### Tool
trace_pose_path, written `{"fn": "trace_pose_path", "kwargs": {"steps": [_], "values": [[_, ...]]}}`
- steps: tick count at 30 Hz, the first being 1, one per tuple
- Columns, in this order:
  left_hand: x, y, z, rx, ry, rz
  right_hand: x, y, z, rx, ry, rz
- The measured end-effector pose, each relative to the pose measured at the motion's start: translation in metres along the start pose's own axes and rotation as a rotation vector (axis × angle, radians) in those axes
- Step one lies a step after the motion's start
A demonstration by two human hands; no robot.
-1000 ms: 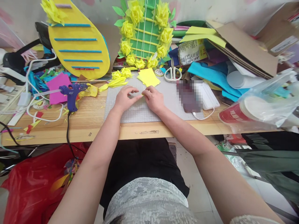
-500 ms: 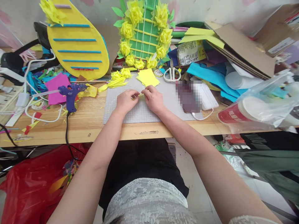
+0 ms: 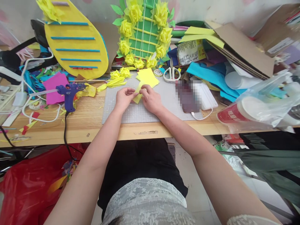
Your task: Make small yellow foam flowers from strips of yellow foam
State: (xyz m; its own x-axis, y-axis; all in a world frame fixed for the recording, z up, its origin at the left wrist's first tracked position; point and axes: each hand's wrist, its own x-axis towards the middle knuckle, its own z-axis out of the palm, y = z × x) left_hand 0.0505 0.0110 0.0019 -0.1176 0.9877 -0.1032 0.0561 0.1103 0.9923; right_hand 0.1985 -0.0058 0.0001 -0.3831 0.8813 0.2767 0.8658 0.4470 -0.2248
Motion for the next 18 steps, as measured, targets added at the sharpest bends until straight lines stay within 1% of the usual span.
{"fn": "trace_pose_path", "kwargs": {"steps": [3, 5, 8, 11, 15, 16, 18], "values": [[0.002, -0.003, -0.002, 0.024, 0.003, 0.011, -0.001, 0.001, 0.001, -0.008, -0.023, -0.011], [0.004, -0.006, -0.004, 0.092, 0.024, 0.046, -0.001, 0.002, 0.001, -0.006, -0.040, -0.013], [0.007, -0.011, -0.006, 0.275, 0.081, 0.167, -0.001, 0.006, 0.001, 0.024, -0.048, -0.027], [0.007, -0.014, -0.008, 0.450, 0.113, 0.307, 0.000, 0.011, 0.002, 0.073, -0.051, -0.037], [0.007, -0.013, -0.015, 0.588, 0.118, 0.409, 0.000, 0.015, 0.004, 0.121, -0.021, -0.030], [0.007, -0.012, -0.017, 0.609, 0.109, 0.424, 0.000, 0.015, 0.004, 0.133, -0.010, -0.053], [0.007, -0.011, -0.021, 0.639, 0.082, 0.447, -0.001, 0.016, 0.005, 0.162, -0.001, -0.152]]}}
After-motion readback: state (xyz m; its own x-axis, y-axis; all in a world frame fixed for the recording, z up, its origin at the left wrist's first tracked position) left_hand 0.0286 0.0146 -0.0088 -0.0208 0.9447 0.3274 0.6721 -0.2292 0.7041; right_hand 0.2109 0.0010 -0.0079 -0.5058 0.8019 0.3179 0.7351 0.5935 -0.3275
